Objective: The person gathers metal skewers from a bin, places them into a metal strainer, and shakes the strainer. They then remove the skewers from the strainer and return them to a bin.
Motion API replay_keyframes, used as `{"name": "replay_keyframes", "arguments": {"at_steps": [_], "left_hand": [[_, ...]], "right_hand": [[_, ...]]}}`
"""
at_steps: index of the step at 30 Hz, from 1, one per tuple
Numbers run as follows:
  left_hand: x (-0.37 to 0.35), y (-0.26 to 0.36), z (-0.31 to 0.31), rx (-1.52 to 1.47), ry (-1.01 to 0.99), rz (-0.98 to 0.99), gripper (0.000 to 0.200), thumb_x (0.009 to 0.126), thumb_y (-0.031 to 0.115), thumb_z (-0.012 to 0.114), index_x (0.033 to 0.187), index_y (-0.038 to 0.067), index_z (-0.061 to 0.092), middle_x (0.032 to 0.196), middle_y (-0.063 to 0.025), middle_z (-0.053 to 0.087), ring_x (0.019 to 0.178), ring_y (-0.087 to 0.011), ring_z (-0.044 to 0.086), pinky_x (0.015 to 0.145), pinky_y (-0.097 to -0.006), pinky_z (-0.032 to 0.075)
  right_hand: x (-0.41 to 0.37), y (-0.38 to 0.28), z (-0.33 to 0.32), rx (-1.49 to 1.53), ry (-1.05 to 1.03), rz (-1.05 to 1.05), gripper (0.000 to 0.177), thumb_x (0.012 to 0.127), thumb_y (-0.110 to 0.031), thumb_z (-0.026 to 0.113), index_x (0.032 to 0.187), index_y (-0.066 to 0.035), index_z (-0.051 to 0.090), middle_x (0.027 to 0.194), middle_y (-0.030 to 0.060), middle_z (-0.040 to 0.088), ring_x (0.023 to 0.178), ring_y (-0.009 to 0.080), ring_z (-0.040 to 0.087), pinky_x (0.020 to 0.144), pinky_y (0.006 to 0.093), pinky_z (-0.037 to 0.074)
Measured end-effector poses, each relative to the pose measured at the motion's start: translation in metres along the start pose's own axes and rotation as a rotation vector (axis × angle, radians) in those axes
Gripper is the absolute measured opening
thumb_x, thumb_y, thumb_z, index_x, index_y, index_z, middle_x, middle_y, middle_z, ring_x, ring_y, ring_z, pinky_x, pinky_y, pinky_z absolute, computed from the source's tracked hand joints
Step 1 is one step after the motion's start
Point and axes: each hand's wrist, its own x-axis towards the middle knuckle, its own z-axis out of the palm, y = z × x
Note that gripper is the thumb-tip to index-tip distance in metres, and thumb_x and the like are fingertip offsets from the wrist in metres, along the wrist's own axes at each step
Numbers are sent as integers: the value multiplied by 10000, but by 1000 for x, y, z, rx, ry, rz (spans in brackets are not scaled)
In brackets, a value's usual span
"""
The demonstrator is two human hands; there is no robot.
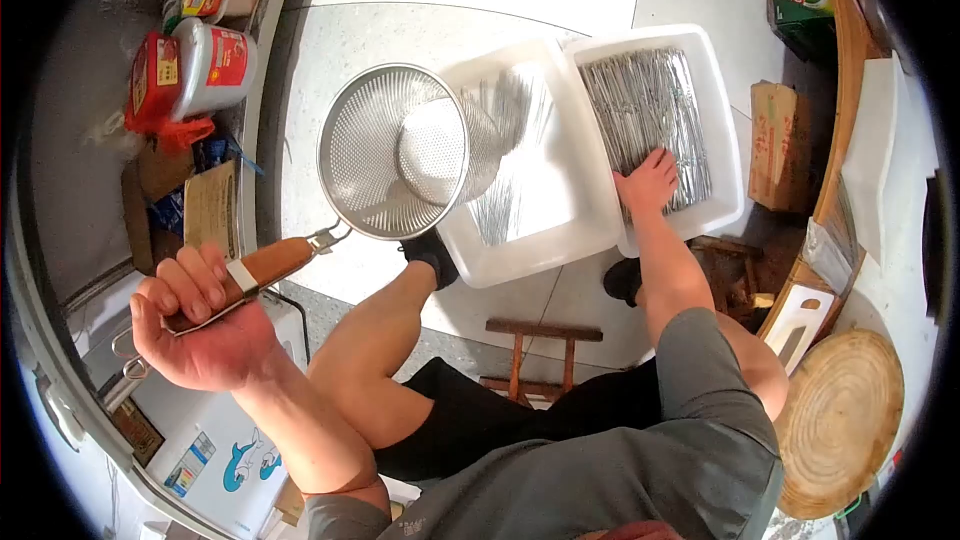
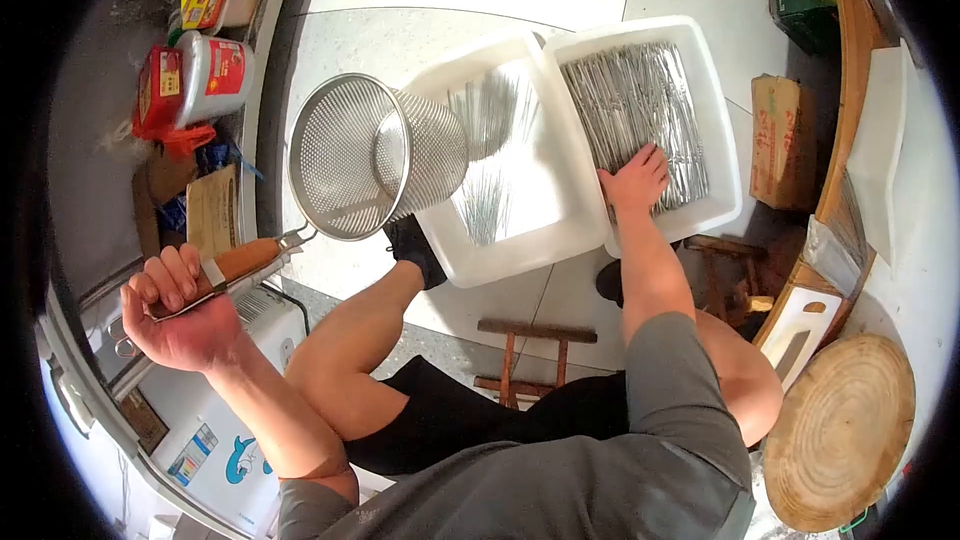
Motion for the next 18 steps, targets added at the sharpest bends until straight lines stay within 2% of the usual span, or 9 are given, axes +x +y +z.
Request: {"name": "replay_keyframes", "arguments": {"at_steps": [2, 6, 9, 10, 13, 18], "left_hand": [[2, -3, 5, -10, -2, -9, 314, 877, 241, 494, 607, 133, 375, 517, 9, 325, 520, -118, 286, 572, -299, 262], [3, -7, 13, -2, -22, -26, 315, 877, 240, 498, 607, 134, 376, 513, 8, 328, 516, -117, 283, 568, -297, 264], [3, -9, 13, 64, -41, 4, 308, 892, 269, 472, 626, 133, 399, 497, 9, 340, 496, -112, 311, 562, -288, 283], [2, -9, 13, 64, -44, 1, 309, 893, 271, 471, 626, 133, 396, 497, 10, 337, 496, -112, 311, 560, -287, 282], [1, -9, 14, 61, -49, -3, 315, 896, 273, 465, 625, 133, 389, 496, 10, 333, 497, -112, 312, 557, -286, 282], [-4, -11, 27, 25, 3, -16, 314, 878, 235, 495, 612, 135, 363, 509, 9, 319, 511, -116, 285, 569, -294, 273]], "right_hand": [[4, 3, -1, 48, -11, -25, 991, 628, -423, 743, 1360, 36, 258, 1324, 186, 344, 1244, 363, 313, 1046, 461, 265], [7, -3, 2, 111, 34, -53, 924, 596, -291, 728, 1328, 56, 282, 1313, 190, 341, 1234, 378, 315, 1045, 465, 267], [12, -5, 5, 120, 9, -24, 902, 600, -283, 731, 1317, 55, 300, 1318, 194, 344, 1235, 376, 315, 1044, 466, 266], [13, -3, 10, 91, 101, -74, 878, 609, -270, 726, 1312, 55, 312, 1324, 194, 349, 1234, 369, 320, 1034, 469, 274], [12, -1, 4, 43, 99, -194, 857, 634, -283, 733, 1308, 50, 322, 1330, 197, 350, 1233, 365, 324, 1023, 474, 281], [13, -2, 3, 108, 41, -196, 851, 664, -329, 748, 1309, 40, 333, 1297, 194, 370, 1203, 358, 359, 1001, 480, 303]]}}
